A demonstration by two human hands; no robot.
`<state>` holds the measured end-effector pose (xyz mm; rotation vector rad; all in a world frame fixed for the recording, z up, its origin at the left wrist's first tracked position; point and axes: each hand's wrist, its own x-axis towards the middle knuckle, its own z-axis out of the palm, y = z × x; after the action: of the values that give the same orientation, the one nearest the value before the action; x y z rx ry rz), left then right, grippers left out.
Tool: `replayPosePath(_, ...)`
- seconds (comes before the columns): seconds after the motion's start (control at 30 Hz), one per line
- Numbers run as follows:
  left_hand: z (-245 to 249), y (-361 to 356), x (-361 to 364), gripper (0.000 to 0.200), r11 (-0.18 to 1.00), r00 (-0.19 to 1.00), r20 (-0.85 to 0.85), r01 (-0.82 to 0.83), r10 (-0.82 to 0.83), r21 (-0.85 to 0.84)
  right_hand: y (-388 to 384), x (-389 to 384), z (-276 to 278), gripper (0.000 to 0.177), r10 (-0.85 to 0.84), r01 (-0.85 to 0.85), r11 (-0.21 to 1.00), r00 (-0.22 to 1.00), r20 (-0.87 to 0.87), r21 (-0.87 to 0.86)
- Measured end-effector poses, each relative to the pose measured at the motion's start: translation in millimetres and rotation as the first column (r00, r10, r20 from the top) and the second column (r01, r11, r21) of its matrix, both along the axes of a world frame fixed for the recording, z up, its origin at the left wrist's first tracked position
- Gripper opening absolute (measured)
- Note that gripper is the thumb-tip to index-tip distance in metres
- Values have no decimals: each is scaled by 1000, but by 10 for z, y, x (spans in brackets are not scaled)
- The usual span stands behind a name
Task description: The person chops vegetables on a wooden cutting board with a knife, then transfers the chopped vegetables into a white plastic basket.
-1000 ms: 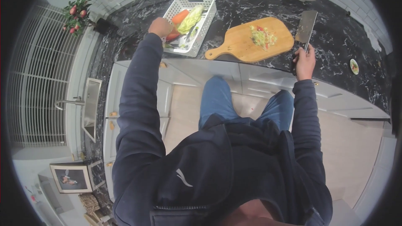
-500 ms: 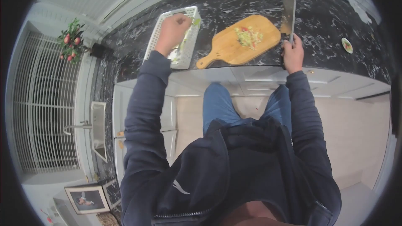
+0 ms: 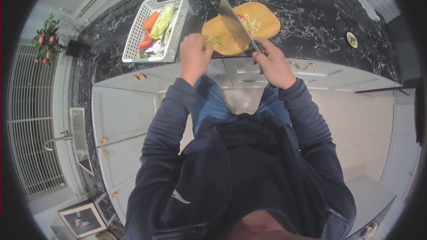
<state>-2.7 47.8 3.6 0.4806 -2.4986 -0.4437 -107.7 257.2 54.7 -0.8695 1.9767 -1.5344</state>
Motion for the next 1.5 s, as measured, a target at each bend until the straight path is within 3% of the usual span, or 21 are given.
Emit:
replayPosePath(0.1, 25, 104, -74, 24, 1000, 997, 77, 17, -16, -17, -76, 11, 69, 37, 92, -80, 991, 990, -111, 108)
replayPosePath(0.23, -211, 75, -145, 19, 995, 998, -1, 59, -59, -80, -193, -22, 153, 42, 184, -131, 950, 968, -168, 284)
replayPosePath(0.4, -294, 75, -186, 24, 996, 993, -98, 56, -62, -64, -290, -112, 201, 40, 240, -155, 917, 951, -197, 367)
replayPosePath(0.5, -322, 74, -168, 24, 998, 991, -123, 49, -53, -38, -346, -100, 185, 38, 221, -128, 942, 932, -287, 310)
replayPosePath(1.0, -318, 85, -173, 23, 996, 988, -142, 50, -59, -69, -463, -90, 212, 38, 229, -149, 923, 954, -196, 355)
replayPosePath(1.5, -347, 78, -172, 26, 998, 991, -125, 45, -50, -43, -543, -95, 112, 40, 198, -115, 939, 952, -235, 325)
